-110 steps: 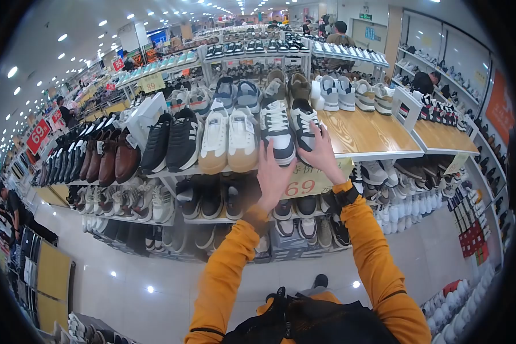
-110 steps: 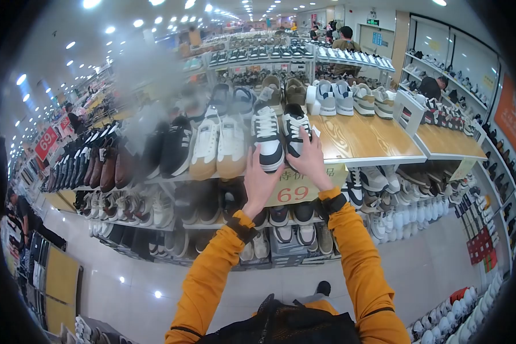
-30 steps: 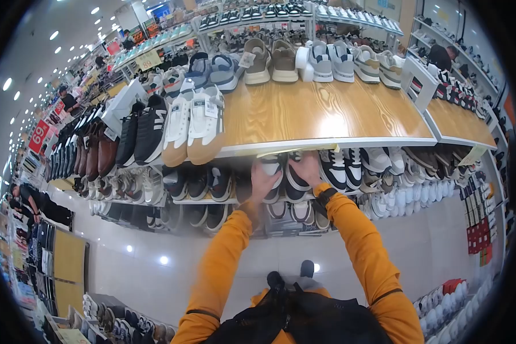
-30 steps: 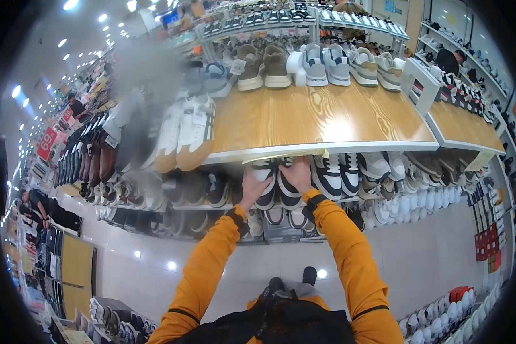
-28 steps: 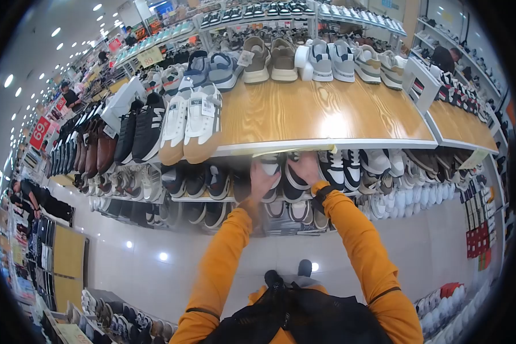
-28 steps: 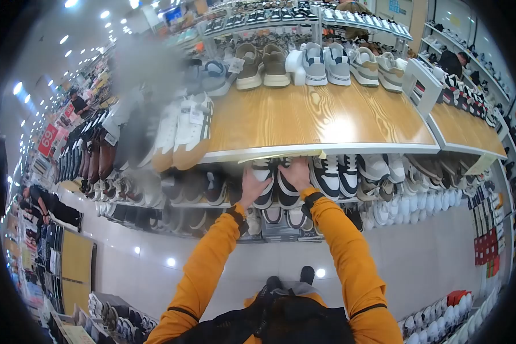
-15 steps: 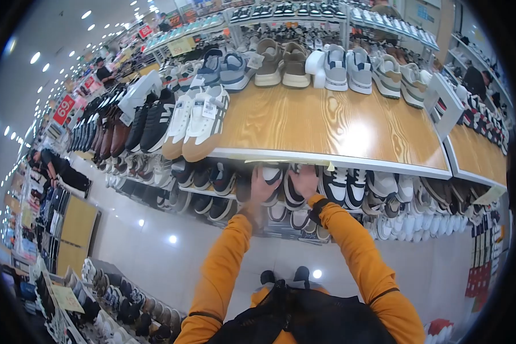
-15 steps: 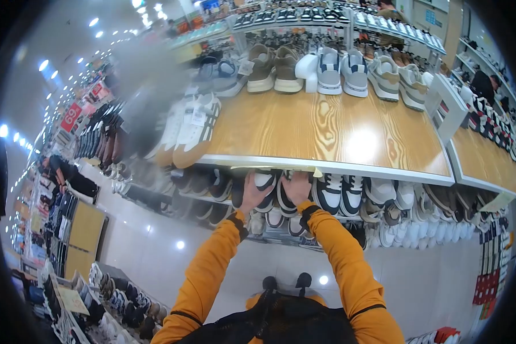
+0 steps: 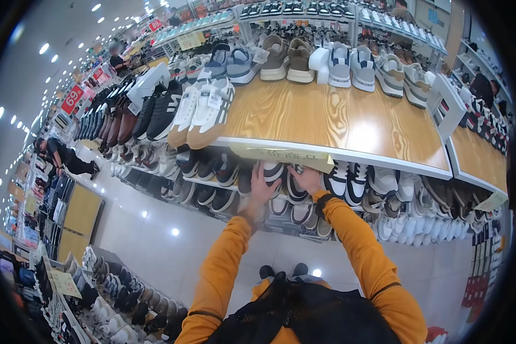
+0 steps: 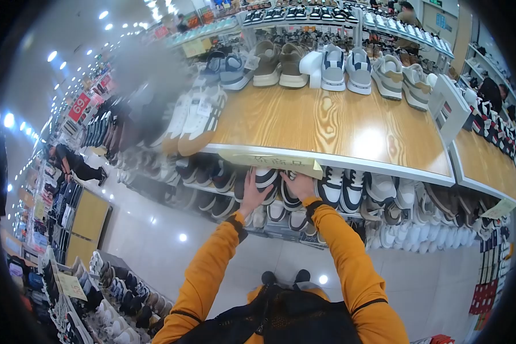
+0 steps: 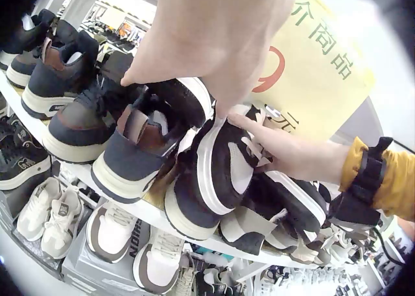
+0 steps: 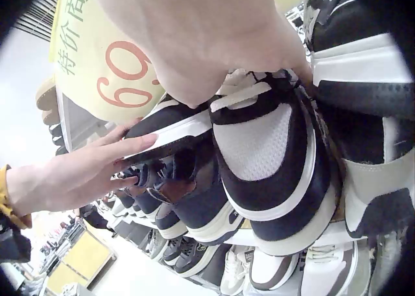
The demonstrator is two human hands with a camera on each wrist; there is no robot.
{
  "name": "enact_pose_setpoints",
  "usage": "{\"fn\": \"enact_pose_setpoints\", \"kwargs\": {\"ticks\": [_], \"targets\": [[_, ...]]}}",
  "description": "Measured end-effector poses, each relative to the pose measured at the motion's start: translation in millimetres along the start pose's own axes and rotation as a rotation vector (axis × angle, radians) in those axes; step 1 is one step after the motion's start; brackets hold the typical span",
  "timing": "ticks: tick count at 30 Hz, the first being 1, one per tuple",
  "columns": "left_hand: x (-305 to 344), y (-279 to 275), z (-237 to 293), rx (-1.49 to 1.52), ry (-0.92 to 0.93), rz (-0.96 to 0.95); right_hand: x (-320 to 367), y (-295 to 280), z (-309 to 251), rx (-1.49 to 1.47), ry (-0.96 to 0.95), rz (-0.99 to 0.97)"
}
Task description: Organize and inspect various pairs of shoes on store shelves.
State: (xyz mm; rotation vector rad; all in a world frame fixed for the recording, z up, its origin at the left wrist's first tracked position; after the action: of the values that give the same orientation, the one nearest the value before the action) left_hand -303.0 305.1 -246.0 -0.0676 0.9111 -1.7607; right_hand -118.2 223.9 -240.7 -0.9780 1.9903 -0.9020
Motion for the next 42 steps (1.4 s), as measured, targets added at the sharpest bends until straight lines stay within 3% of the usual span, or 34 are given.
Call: {"fn": "enact_pose_setpoints", "kwargs": {"ticks": [3,5,9,11,12,13,15,23,26,31,33,36,39,41,42], "targets": [[3.7,4.4,-1.5,0.004,0.009,0.02,3.8,5.1,8.4,-0.104,0.056,-0.131],[5.2,6.6,-3.3,0.013,-0.016,0.007,0.6,17.9,19.8,-0.056,0.024,0.062],[0.5,2.3,-3.5,0.039,-0.098,-0.087,-12.6,-11.4,6.9,-0.116,0.006,0.023],[2.4,-1.2,-2.4,0.043,-0.136,-0.109,-21.8,-20.5,9.9,-0.007,0.094,0.115],[3.9,-1.1,-2.1,0.053,-0.135,-0.125,-30.3,-23.8,12.4,0.135,-0.046,0.012],[5.1,-1.2,-0.8,0.063,-0.133,-0.14,-41.5,-14.8,32.0,0.138,-0.052,0.004],[5.4,0.2,-0.7,0.077,-0.154,-0.143,-63.3,15.5,56.9,-0.019,-0.195,-0.096],[5.6,3.0,0.0,0.081,-0.106,-0.067,-68.8,7.8,56.3,0.037,-0.195,-0.276],[5.7,0.5,4.8,0.07,-0.089,-0.059,-59.7,7.0,43.6,-0.101,-0.294,-0.104],[32.8,-29.6,30.7,0.136,-0.092,-0.1,-9.5,-36.5,18.4,-0.034,-0.204,-0.072],[54.6,-46.6,30.6,0.184,-0.185,-0.175,16.3,-61.9,0.9,-0.163,-0.226,-0.154],[75.4,-89.7,37.9,0.167,-0.315,-0.248,57.3,-58.8,-2.8,-0.035,-0.24,-0.205],[95.3,-114.8,2.4,0.304,-0.346,-0.191,87.6,-53.1,-16.0,-0.165,-0.238,-0.355],[92.1,-137.6,-6.3,0.291,-0.32,-0.136,96.5,-73.4,-53.3,-0.161,-0.141,-0.644],[90.6,-149.1,-7.2,0.282,-0.295,-0.088,97.2,-72.2,-65.4,-0.14,-0.148,-0.693]]}}
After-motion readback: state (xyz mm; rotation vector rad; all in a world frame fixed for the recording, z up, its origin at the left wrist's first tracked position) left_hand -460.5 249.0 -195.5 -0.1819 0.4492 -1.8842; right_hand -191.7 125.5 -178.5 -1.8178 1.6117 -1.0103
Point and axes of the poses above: each hand's wrist, its own x-axis away from the middle knuckle, its own y-axis out of the palm, z = x × y, the point moved 3 cm from there along -x, towards the middle knuckle, and after that the axes turned 10 degrees about -y, right-handed, at the moved point
